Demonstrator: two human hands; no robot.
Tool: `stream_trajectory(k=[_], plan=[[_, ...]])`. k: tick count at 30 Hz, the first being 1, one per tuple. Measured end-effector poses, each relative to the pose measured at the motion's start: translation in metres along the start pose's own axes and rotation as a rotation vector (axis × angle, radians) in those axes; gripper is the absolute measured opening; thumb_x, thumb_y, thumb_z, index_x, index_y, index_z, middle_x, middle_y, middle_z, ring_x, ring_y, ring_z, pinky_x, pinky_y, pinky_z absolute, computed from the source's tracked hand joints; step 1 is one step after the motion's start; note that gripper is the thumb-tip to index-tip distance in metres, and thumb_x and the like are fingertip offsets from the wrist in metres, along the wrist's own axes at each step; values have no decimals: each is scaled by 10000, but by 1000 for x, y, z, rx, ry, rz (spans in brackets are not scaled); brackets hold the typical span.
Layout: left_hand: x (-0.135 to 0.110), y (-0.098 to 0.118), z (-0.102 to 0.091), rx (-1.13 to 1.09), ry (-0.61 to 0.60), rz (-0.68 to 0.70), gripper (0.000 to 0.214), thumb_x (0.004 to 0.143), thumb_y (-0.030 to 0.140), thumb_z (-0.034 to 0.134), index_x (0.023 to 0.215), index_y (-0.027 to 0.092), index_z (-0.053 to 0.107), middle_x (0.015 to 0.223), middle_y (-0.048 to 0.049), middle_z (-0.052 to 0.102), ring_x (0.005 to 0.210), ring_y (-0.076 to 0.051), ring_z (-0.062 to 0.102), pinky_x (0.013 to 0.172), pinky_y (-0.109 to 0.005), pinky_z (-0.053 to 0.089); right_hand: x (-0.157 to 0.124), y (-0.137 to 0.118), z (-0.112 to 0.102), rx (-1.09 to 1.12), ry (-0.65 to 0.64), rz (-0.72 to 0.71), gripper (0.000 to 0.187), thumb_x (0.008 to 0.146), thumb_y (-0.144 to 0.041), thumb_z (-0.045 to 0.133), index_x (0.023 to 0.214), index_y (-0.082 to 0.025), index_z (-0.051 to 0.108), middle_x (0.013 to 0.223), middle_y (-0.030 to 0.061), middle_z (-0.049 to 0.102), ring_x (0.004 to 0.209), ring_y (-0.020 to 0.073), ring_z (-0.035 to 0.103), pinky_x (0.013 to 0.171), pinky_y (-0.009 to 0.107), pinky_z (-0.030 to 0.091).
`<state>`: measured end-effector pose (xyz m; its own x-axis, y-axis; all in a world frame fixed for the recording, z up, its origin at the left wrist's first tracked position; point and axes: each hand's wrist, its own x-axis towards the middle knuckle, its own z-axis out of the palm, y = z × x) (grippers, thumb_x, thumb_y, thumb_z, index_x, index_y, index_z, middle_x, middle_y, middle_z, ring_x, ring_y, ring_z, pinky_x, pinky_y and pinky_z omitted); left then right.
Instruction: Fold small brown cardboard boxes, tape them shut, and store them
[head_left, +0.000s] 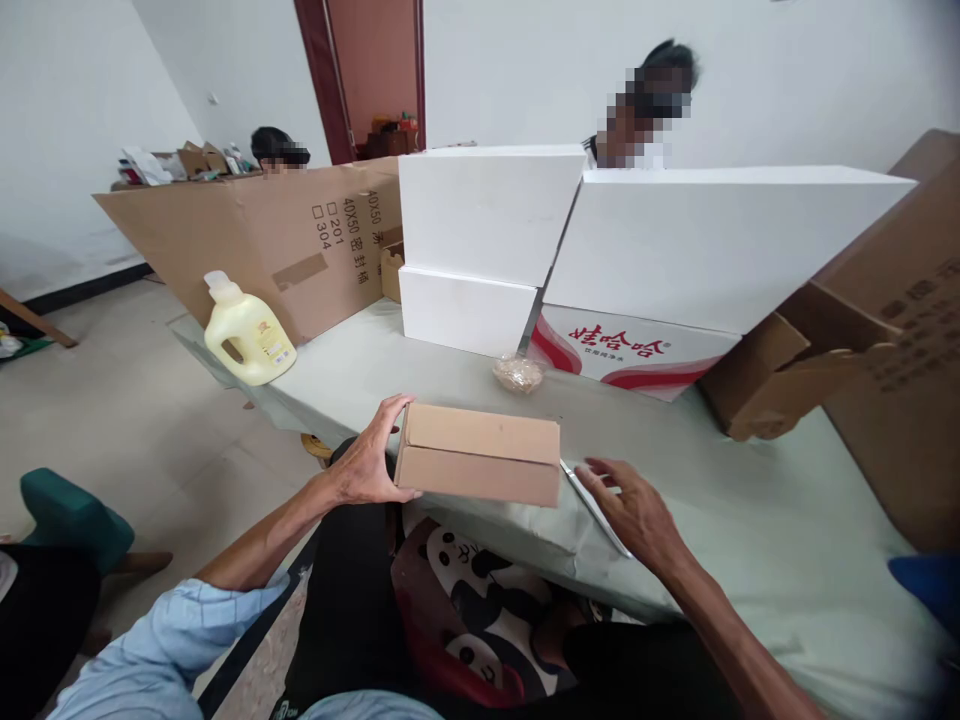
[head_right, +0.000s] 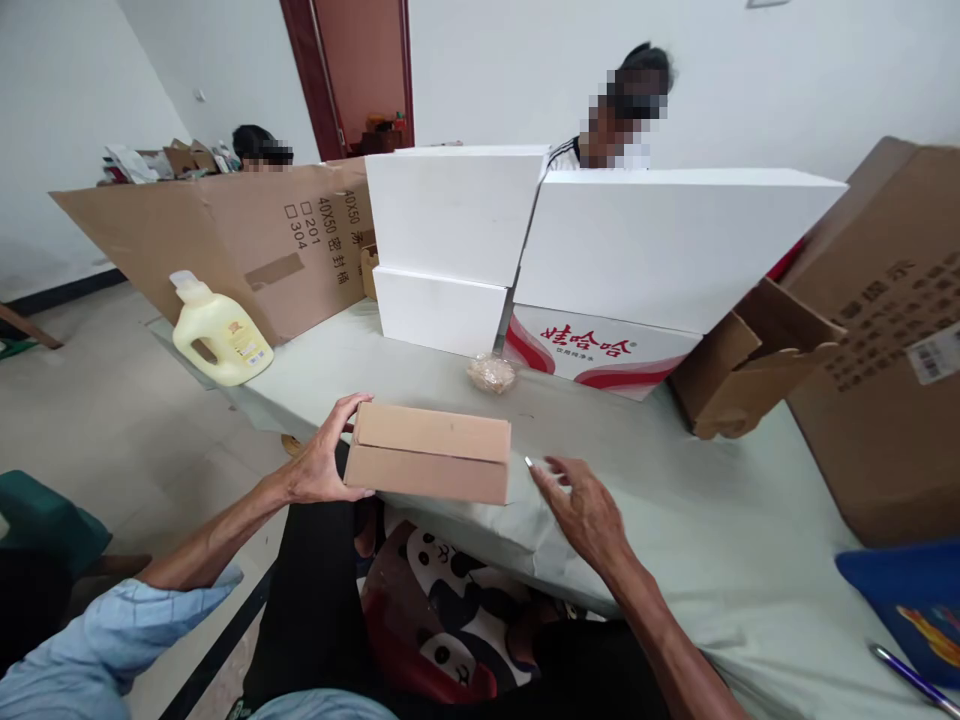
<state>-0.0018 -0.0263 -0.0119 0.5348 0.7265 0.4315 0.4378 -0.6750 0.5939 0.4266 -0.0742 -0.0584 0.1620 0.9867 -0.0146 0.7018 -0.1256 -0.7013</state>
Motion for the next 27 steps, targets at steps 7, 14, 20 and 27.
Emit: stream_trajectory(k=[7,14,20,27], plan=[[7,-14,10,-151,92,-169,1357,680,370,989,1736,306,138,1719,-223,352,1564,-445,444,1143,-593,556,-1,66,21,-645,114,-161,218,983,-421,521,889,-249,616,1000,144,719,966,330,709,740,408,532],[6,-21,16,-111,200,-42,1023,672,349,988,1498,285,387,1650,-211,408,1532,-407,482,1160,-588,528,2,33,-3,-41,391,-50,315,1051,-498,442,1096,-251,633,736,29,669,611,248,644,590,357,490],[6,-11,16,-22,169,-1,787,677,319,983,1271,258,469,1598,-208,439,1536,-392,477,1209,-576,485,-17,-69,-18,-132,216,-665,312,1123,-462,510,1231,-263,725,1021,85,799,840,228,748,749,322,542],[1,-6,15,-22,160,27,781,672,268,993,1237,261,453,1633,-229,399,1562,-404,458,1236,-600,453,-14,-122,-18,-346,104,-922,346,1172,-392,425,1183,-245,739,1079,79,828,856,188,778,692,274,506]])
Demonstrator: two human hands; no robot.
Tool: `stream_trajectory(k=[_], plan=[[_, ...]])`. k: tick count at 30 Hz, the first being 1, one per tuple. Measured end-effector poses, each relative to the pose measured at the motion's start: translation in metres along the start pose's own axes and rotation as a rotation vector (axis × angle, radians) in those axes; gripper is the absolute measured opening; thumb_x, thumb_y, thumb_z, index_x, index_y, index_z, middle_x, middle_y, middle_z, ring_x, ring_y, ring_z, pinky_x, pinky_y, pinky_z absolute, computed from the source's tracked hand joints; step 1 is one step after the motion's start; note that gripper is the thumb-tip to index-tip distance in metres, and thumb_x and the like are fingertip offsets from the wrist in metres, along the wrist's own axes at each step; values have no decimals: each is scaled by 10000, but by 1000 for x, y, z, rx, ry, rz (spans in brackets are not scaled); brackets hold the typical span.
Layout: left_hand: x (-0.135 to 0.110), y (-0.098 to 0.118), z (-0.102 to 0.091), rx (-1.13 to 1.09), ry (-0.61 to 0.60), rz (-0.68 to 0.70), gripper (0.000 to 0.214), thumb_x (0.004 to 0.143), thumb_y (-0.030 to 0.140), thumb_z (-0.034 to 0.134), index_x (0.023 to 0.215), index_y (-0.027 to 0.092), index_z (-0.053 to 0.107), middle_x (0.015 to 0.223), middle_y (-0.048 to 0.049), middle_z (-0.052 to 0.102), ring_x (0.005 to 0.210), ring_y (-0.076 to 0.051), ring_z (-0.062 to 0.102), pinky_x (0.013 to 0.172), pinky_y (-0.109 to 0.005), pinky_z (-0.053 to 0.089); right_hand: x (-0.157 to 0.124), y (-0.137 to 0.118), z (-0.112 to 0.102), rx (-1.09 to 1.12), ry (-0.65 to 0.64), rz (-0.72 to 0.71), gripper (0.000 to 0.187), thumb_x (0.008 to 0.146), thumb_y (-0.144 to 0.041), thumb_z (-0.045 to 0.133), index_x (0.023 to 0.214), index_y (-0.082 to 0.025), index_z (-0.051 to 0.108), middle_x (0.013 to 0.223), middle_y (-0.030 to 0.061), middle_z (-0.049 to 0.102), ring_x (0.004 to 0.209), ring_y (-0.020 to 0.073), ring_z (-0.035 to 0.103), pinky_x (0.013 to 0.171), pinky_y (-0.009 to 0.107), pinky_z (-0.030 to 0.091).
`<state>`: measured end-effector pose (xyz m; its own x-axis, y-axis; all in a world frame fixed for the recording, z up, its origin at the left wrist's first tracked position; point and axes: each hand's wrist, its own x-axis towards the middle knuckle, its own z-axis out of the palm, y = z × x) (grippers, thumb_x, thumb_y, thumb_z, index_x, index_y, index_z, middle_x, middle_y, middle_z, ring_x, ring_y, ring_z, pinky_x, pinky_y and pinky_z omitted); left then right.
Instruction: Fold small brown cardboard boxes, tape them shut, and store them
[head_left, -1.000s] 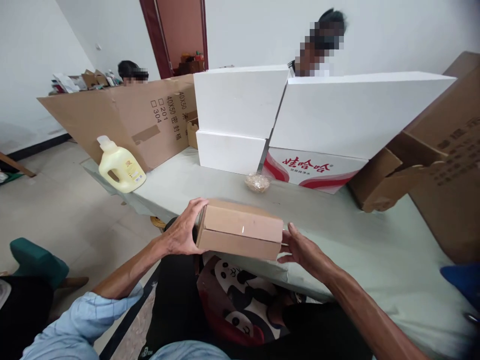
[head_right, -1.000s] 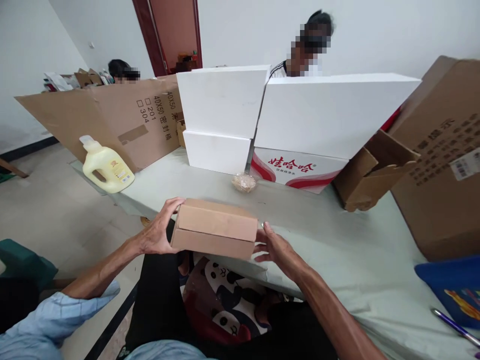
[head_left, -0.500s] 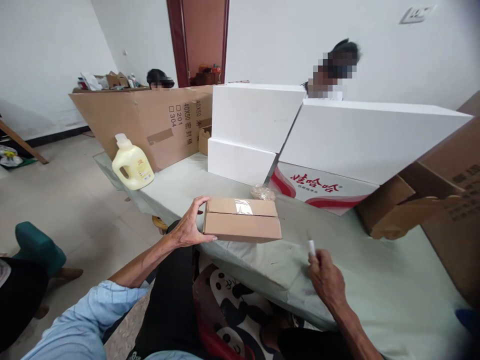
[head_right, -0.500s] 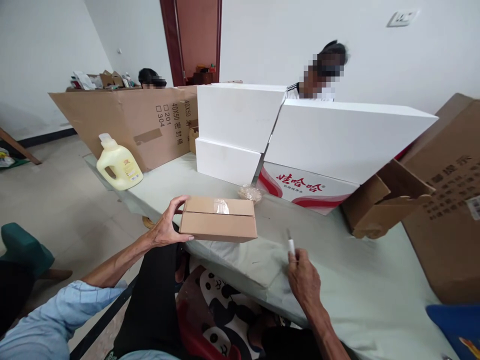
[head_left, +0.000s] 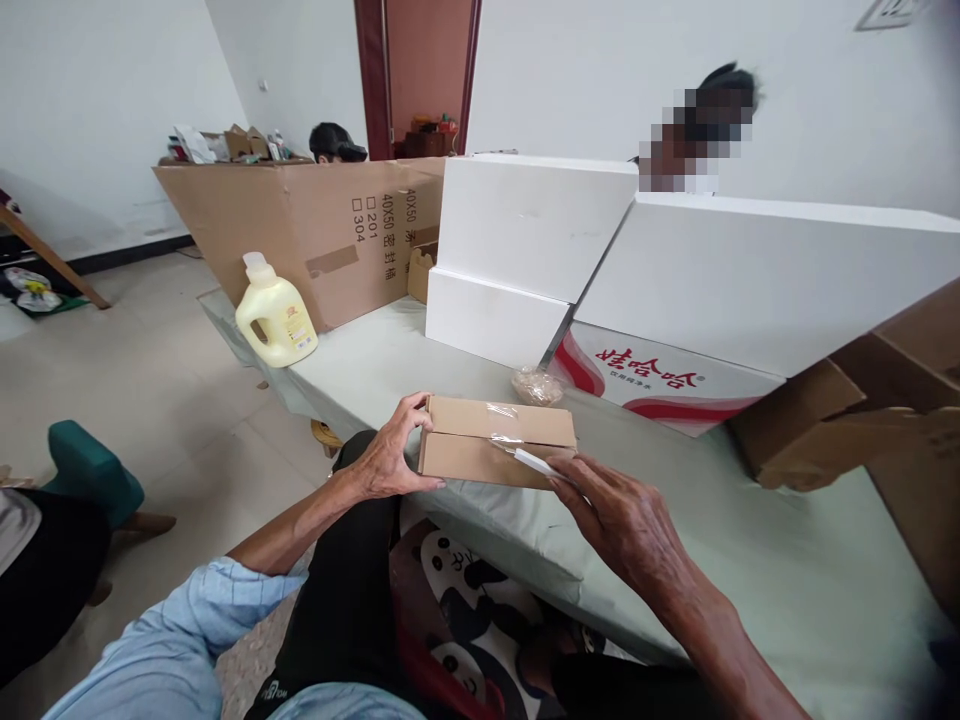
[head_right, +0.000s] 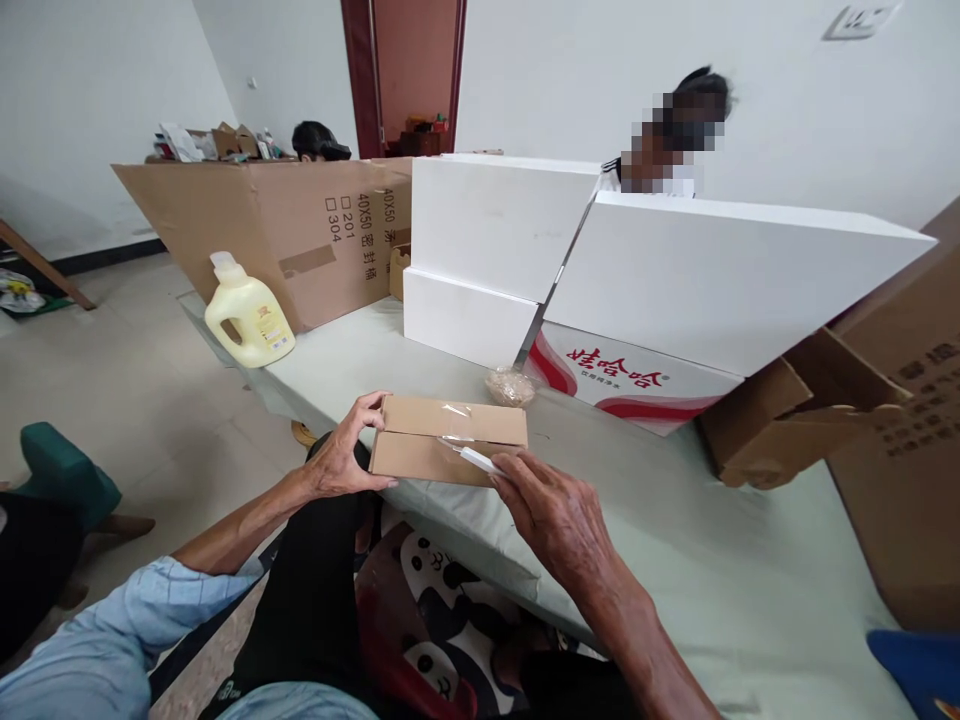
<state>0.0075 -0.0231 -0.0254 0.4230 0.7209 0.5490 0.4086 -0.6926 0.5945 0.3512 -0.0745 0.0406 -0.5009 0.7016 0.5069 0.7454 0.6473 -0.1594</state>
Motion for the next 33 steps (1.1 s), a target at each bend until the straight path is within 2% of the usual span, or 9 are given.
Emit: stream_trajectory(k=[5,17,20,25,33], plan=[[-1,-1,-1,7,-5,-7,790,669,286,1005,1233,263,452,1656,-241,385,1573,-413,450,1257,-617,430,3,5,-1,-55,-20,-13,381,1173,-411,409,1167,-253,755,1091,86,829,853,193,775,651,280,479],[2,5,0,38,-42,26,771,676,309,1019,1262,261,520,1681,-223,364,1587,-420,434,1275,-626,423,18,-1,-8,-229,-35,-62,435,1183,-414,396,1042,-236,766,835,35,733,631,134,630,529,316,241],[2,7,-1,39,-36,39,801,696,269,1001,1327,264,508,1678,-224,361,1597,-422,422,1268,-616,435,21,-5,-15,-243,-48,-85,467,1186,-433,387,993,-234,762,840,37,734,640,134,623,545,324,239],[0,5,0,20,2,24,839,703,305,1000,1339,267,454,1666,-236,386,1604,-418,417,1248,-609,462,19,-1,-28,-219,-80,-48,453,1180,-460,392,1037,-261,774,836,37,732,661,143,630,561,328,253],[1,5,4,9,-7,38,904,692,328,1020,1376,272,431,1672,-246,381,1609,-428,410,1240,-617,476,22,-3,-25,-260,-92,-63,507,1186,-450,357,935,-234,741,813,42,717,656,133,612,559,336,214]])
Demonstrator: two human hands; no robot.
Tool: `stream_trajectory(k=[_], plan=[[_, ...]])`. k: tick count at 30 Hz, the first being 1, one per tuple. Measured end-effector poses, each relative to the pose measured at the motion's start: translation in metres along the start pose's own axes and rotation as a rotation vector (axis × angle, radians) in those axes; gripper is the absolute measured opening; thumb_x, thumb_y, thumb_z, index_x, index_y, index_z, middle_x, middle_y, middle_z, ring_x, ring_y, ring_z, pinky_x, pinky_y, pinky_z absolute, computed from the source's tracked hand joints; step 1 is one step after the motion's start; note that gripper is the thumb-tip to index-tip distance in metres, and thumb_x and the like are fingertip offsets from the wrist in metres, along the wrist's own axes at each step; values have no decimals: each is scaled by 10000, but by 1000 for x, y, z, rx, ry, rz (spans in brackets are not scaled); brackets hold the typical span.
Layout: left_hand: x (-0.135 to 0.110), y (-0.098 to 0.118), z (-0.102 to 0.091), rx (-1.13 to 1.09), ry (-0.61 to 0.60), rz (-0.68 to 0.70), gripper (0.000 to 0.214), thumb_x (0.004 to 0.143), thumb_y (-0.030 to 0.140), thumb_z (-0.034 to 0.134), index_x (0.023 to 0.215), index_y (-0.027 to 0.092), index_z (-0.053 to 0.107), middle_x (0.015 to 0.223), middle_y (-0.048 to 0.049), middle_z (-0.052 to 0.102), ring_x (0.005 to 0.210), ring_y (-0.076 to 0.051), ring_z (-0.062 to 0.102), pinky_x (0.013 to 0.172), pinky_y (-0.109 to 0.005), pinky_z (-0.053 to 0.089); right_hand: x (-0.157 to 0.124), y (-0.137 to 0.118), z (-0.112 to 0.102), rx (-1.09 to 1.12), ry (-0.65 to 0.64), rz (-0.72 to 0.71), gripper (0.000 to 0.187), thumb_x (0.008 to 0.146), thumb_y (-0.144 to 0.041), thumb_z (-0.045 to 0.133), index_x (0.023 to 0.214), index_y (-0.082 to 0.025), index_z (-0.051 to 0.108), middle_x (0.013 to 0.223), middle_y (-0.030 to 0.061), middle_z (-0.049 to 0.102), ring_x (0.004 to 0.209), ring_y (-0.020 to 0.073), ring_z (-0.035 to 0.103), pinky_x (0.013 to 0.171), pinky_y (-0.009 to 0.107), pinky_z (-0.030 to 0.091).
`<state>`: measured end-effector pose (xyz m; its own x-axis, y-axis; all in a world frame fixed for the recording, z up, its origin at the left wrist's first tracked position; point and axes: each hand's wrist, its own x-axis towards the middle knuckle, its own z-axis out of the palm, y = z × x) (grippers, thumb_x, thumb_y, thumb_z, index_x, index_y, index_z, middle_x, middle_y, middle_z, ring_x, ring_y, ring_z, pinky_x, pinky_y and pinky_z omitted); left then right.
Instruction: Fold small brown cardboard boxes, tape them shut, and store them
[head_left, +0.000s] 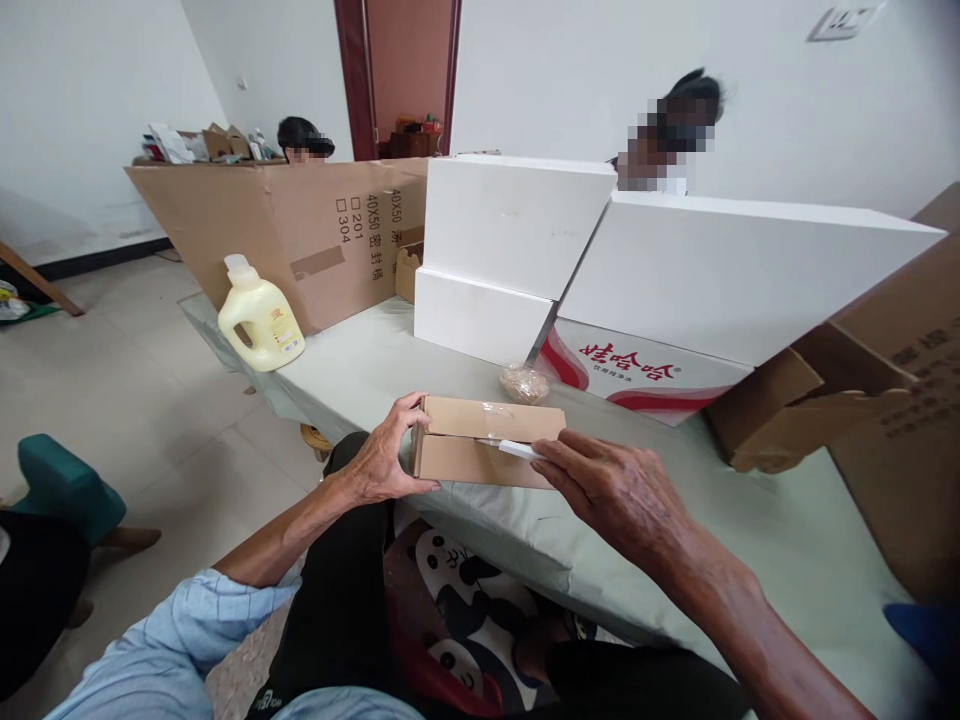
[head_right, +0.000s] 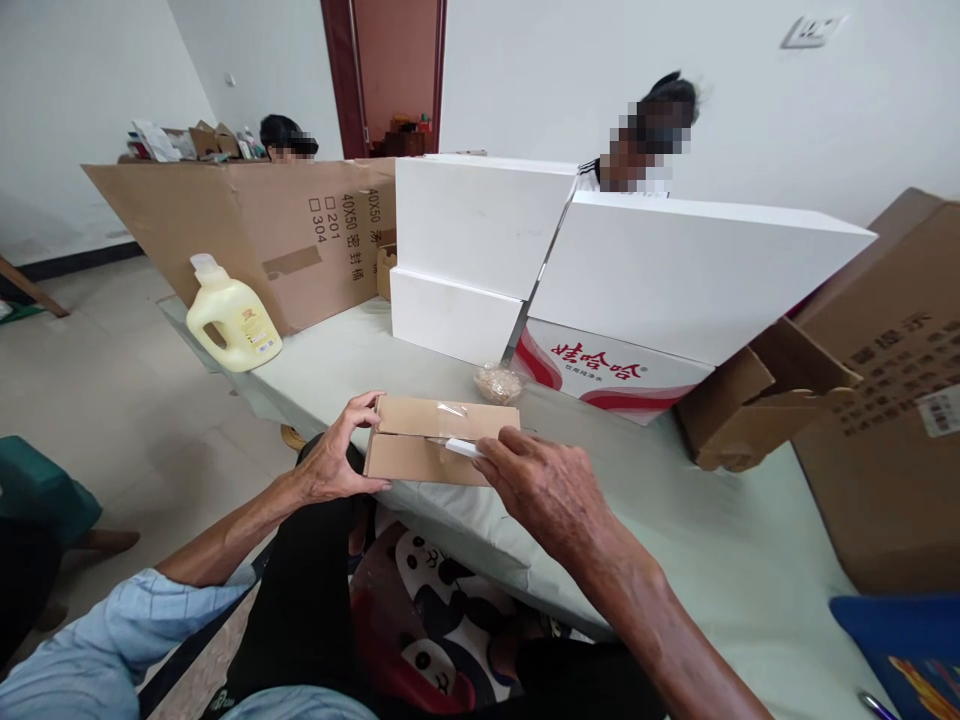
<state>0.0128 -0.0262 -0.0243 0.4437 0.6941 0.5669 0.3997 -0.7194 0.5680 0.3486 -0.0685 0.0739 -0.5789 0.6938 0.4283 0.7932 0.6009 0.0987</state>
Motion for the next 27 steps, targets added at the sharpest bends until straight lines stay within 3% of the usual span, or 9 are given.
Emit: stream_trajectory(k=[9,13,17,22,25,27], plan=[[-3,0,-4,81,-35,74,829,779,394,988,1452,301,514,1723,-207,312,1634,-430,367,1250,-631,466,-2,-7,4,77,2,109,497,1187,-456,355,995,-243,761,858,46,744,677,145,656,539,306,246],[-2,4,-4,115,-82,83,681,845,399,939,1412,275,584,1760,-203,232,1642,-443,340,1241,-615,485,1,-9,5,-34,19,54,479,1181,-431,382,913,-232,724,789,29,696,610,126,587,522,314,178],[0,10,-6,102,-93,100,607,878,383,911,1394,256,617,1758,-204,202,1630,-447,357,1213,-572,529,7,-17,1,-153,27,-30,414,1158,-294,405,852,-218,673,724,22,621,607,133,545,538,342,128],[2,10,-7,107,-76,105,623,883,377,905,1426,257,626,1730,-197,257,1621,-433,373,1214,-548,533,18,-28,-14,-230,-173,45,299,1059,-112,465,849,-202,658,758,38,621,643,149,556,572,357,107],[1,7,-8,100,-69,99,634,864,365,921,1419,252,637,1716,-197,279,1613,-426,385,1215,-542,533,20,-24,-22,-236,-265,77,278,1059,-126,495,873,-200,687,812,56,683,656,149,586,570,338,104],[-2,4,-9,96,-60,84,637,843,343,935,1404,252,647,1708,-192,288,1614,-424,383,1209,-534,540,11,-8,-25,-225,-273,101,285,1075,-185,509,897,-217,730,838,66,726,636,153,600,557,328,118]])
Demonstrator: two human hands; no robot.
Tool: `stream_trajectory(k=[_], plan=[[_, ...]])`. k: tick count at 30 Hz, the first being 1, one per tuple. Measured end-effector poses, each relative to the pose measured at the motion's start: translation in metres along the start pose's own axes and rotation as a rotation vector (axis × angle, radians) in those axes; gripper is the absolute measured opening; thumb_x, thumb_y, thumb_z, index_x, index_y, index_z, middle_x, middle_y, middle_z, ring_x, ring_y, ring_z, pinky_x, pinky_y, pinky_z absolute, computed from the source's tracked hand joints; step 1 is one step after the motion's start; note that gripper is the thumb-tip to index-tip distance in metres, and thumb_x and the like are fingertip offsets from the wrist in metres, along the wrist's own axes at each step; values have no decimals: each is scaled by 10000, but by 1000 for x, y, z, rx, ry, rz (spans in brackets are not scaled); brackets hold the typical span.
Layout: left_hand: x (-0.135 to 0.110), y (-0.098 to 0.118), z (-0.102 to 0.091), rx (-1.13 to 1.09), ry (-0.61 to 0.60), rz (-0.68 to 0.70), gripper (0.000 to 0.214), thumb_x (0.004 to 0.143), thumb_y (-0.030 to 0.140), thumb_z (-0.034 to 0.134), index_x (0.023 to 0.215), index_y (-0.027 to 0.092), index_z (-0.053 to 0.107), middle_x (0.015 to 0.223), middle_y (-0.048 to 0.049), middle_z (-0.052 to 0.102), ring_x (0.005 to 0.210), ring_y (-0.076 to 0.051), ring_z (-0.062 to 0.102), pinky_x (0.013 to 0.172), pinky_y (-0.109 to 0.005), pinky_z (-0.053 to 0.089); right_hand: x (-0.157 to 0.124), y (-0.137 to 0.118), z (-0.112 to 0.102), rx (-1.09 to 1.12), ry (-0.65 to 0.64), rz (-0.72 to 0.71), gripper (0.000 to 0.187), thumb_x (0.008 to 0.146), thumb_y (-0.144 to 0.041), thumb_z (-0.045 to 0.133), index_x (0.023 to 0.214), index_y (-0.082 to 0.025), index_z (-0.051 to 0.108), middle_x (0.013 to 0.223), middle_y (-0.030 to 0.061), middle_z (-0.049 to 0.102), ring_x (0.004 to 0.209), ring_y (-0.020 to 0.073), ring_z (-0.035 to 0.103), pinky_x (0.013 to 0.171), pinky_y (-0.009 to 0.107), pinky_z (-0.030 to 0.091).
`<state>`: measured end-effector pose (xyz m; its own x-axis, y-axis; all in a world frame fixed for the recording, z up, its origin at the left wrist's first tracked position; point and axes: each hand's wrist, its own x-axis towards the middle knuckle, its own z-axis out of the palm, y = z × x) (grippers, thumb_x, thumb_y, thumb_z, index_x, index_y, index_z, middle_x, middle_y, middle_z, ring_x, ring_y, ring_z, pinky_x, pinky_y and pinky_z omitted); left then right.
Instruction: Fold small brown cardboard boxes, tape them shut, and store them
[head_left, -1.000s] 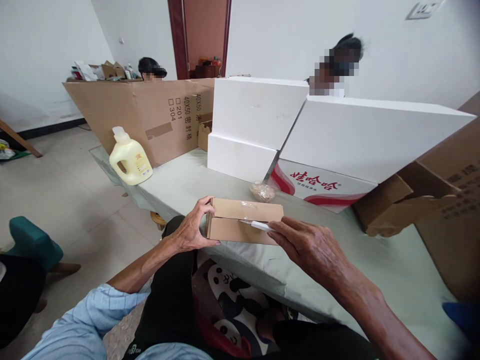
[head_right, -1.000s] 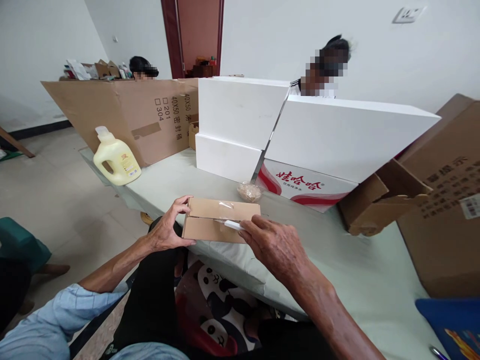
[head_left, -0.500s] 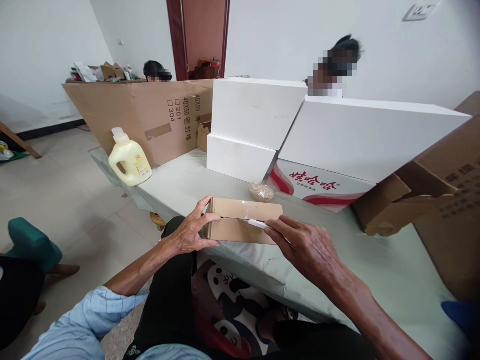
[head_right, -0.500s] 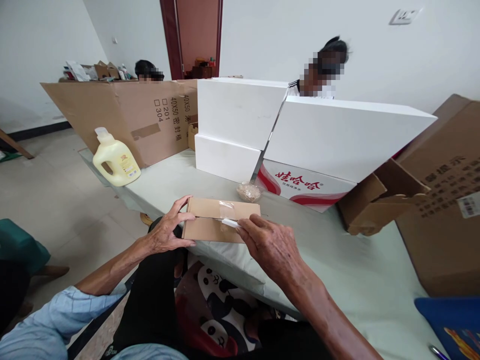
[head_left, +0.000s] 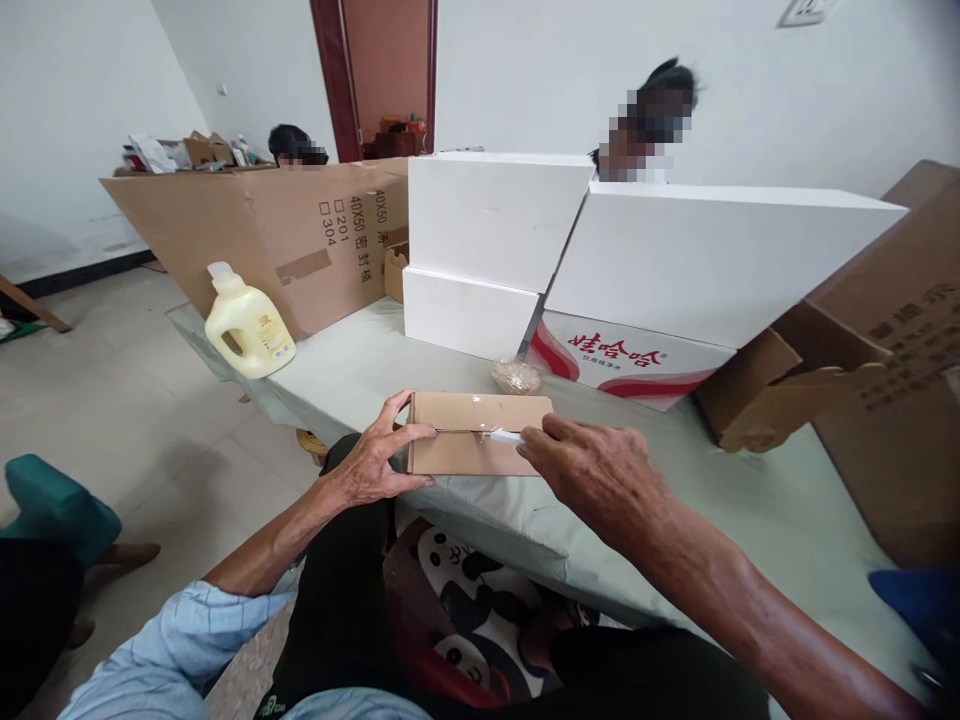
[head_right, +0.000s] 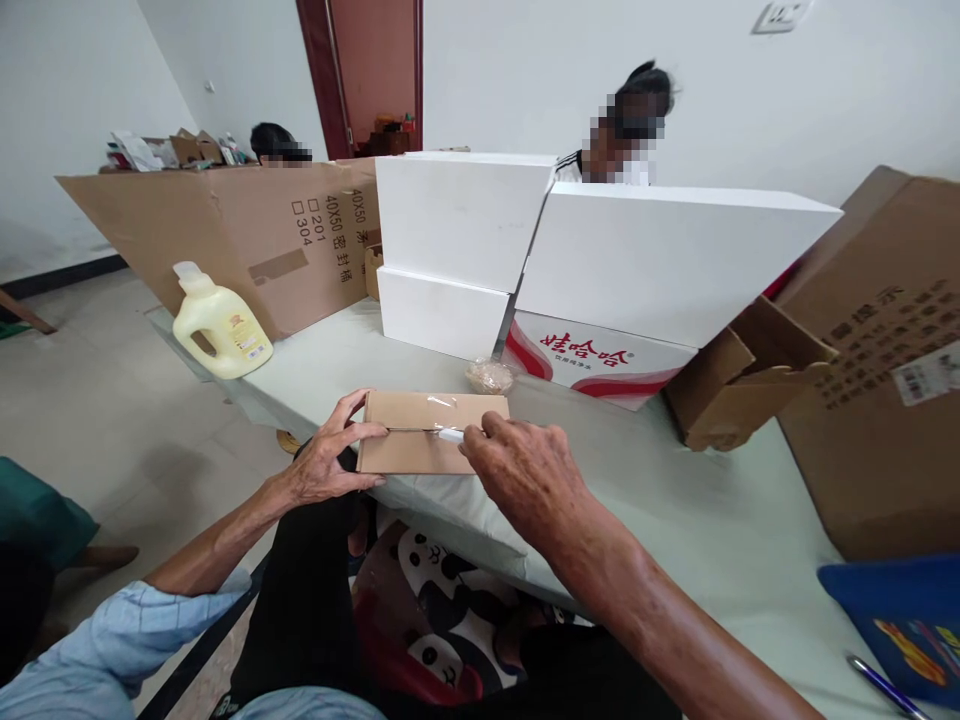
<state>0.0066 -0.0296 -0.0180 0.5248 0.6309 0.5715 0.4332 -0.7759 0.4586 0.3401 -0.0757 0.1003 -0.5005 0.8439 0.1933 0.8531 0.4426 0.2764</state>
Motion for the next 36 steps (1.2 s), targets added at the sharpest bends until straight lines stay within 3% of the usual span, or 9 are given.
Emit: stream_trajectory(k=[3,7,13,16,19,22,26,30,36], plan=[[-7,-4,-1,-7,-1,-48,676,808,294,955,1408,260,644,1696,-179,310,1615,-418,385,1248,-554,503,-23,45,19,59,142,120,392,1107,-407,494,905,-255,793,825,75,767,594,185,621,522,334,196],[-13,-7,-1,-21,-24,-105,754,782,281,972,1451,279,624,1704,-169,314,1616,-419,390,1296,-601,436,-60,96,77,415,288,248,504,1089,-616,462,1122,-259,817,1026,98,830,793,256,753,677,356,512],[-10,-7,-2,-60,-44,-98,778,786,265,971,1475,296,612,1723,-160,299,1626,-422,379,1310,-618,407,-108,83,205,442,288,509,570,1049,-652,400,975,-241,788,985,136,830,844,312,773,689,413,576],[-10,-9,-4,-69,-56,-90,801,775,266,980,1481,310,605,1746,-154,273,1629,-421,373,1308,-620,409,-113,70,231,470,290,483,538,1048,-647,417,973,-250,773,958,134,803,897,329,756,763,460,600],[-9,-10,-4,-79,-60,-77,818,751,276,998,1469,315,608,1770,-151,244,1628,-427,370,1294,-618,428,-92,56,208,518,471,412,428,1069,-579,505,1133,-233,750,1079,143,773,990,322,737,872,488,603],[-9,-7,-6,-83,-97,-71,774,775,318,985,1452,299,612,1763,-164,250,1628,-430,367,1285,-620,435,-57,33,155,512,654,249,334,1083,-431,593,1348,-243,673,1248,150,727,1145,320,693,1029,529,547],[-10,-6,-12,-102,-109,-60,737,798,445,964,1433,285,626,1741,-176,286,1620,-433,371,1283,-627,426,-19,-1,101,479,641,-40,383,1053,-392,686,1398,-236,625,1269,149,699,1102,312,645,974,501,535],[-11,-4,-20,-126,-98,-62,617,938,556,810,1457,285,614,1702,-184,396,1593,-401,425,1268,-600,443,-6,-18,96,421,642,-89,376,1057,-420,681,1358,-198,634,1199,153,693,1018,303,593,863,457,526],[11,18,-31,21,-145,-102,346,1077,392,645,1398,263,644,1534,-147,627,1410,-299,627,1188,-480,509,-11,-30,100,367,655,-42,249,1066,-404,672,1202,-196,678,1101,132,673,926,270,545,804,415,479]])
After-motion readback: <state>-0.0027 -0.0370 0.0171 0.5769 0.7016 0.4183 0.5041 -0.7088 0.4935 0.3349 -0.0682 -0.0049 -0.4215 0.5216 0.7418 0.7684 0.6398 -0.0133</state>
